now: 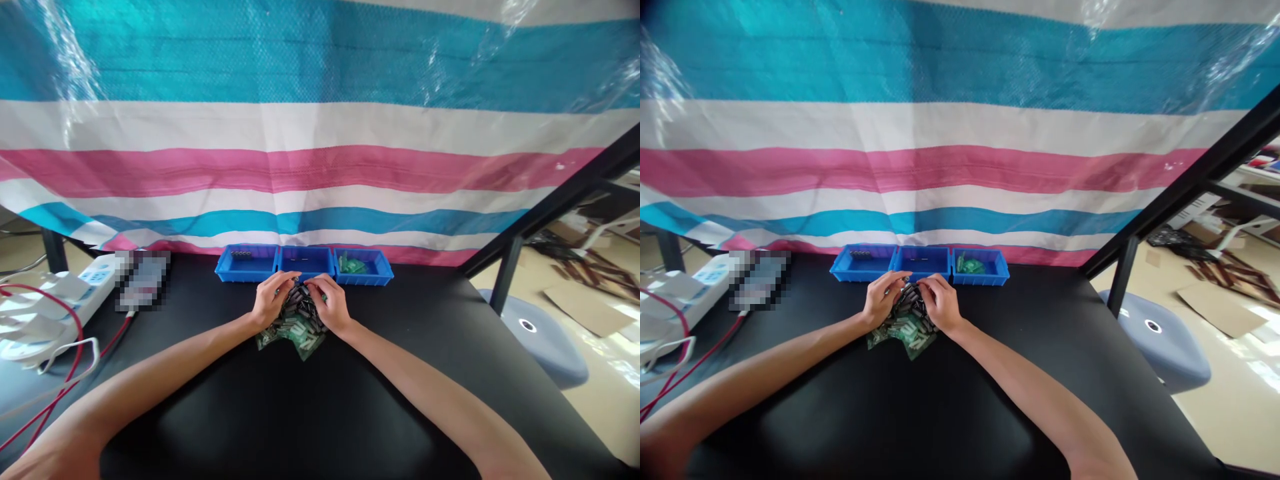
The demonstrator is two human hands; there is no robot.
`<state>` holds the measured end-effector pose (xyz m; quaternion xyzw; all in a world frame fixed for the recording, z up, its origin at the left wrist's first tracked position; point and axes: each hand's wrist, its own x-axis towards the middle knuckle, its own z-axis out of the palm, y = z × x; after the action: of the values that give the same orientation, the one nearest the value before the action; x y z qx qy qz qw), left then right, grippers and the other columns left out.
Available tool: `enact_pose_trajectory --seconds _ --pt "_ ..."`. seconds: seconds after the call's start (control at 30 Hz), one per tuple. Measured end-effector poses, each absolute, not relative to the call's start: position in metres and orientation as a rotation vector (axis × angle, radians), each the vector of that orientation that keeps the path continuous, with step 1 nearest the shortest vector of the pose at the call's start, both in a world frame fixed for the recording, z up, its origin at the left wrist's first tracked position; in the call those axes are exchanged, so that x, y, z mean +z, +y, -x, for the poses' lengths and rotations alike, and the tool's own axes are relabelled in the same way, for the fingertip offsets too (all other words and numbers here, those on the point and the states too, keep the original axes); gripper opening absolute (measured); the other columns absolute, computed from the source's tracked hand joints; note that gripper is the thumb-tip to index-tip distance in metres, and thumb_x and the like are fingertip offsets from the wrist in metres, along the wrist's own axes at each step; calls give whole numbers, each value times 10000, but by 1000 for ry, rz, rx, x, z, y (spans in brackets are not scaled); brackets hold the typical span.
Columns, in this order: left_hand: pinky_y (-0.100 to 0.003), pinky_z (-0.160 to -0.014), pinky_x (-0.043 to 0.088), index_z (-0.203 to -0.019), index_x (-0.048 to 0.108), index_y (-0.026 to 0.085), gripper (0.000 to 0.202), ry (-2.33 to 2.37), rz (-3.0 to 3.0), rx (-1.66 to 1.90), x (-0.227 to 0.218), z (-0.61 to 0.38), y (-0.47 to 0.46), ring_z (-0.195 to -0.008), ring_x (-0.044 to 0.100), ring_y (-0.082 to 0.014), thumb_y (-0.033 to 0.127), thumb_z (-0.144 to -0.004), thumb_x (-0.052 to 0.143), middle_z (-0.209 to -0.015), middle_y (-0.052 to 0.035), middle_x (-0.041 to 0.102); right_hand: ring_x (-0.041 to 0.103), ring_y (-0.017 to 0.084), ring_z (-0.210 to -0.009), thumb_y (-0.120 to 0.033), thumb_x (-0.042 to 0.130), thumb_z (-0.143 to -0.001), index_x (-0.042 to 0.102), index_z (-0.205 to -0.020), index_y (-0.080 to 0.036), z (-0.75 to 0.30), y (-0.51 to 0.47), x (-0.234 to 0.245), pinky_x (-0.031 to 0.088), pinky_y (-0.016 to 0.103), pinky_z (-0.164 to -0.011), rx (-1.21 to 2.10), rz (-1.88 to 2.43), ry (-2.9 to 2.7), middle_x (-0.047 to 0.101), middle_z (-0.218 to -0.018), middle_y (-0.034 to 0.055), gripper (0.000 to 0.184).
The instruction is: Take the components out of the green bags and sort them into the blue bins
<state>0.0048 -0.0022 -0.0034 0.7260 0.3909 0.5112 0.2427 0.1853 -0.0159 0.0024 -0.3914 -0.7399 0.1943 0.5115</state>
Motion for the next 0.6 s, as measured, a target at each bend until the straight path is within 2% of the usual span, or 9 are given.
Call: enact_pose_trajectory --seconds 0.17,0.33,0.6 --pt "-190 -562 466 -1056 619 205 206 1078 -1898 1383 -8 -5 -1 -585 600 -95 339 -917 549 -748 11 651 581 153 -707 -232 492 -948 631 -1081 -208 -186 -17 1 508 284 -656 475 897 -1786 592 -860 49 193" --pt "-188 -516 442 -1061 584 203 223 1050 -1881 1357 -10 -5 -1 -513 552 -87 365 -912 551 -664 32 619 573 147 -676 -239 516 -936 609 -1147 -230 -186 -18 -1 517 278 -626 488 866 -1829 571 -837 37 231" --pt "-185 -505 411 -1046 572 209 194 1026 -1913 1327 -5 -5 -2 -466 495 -70 350 -913 559 -605 63 580 570 142 -663 -261 554 -926 625 -1114 -228 -185 -16 -3 522 273 -618 458 848 -1854 582 -846 40 203"
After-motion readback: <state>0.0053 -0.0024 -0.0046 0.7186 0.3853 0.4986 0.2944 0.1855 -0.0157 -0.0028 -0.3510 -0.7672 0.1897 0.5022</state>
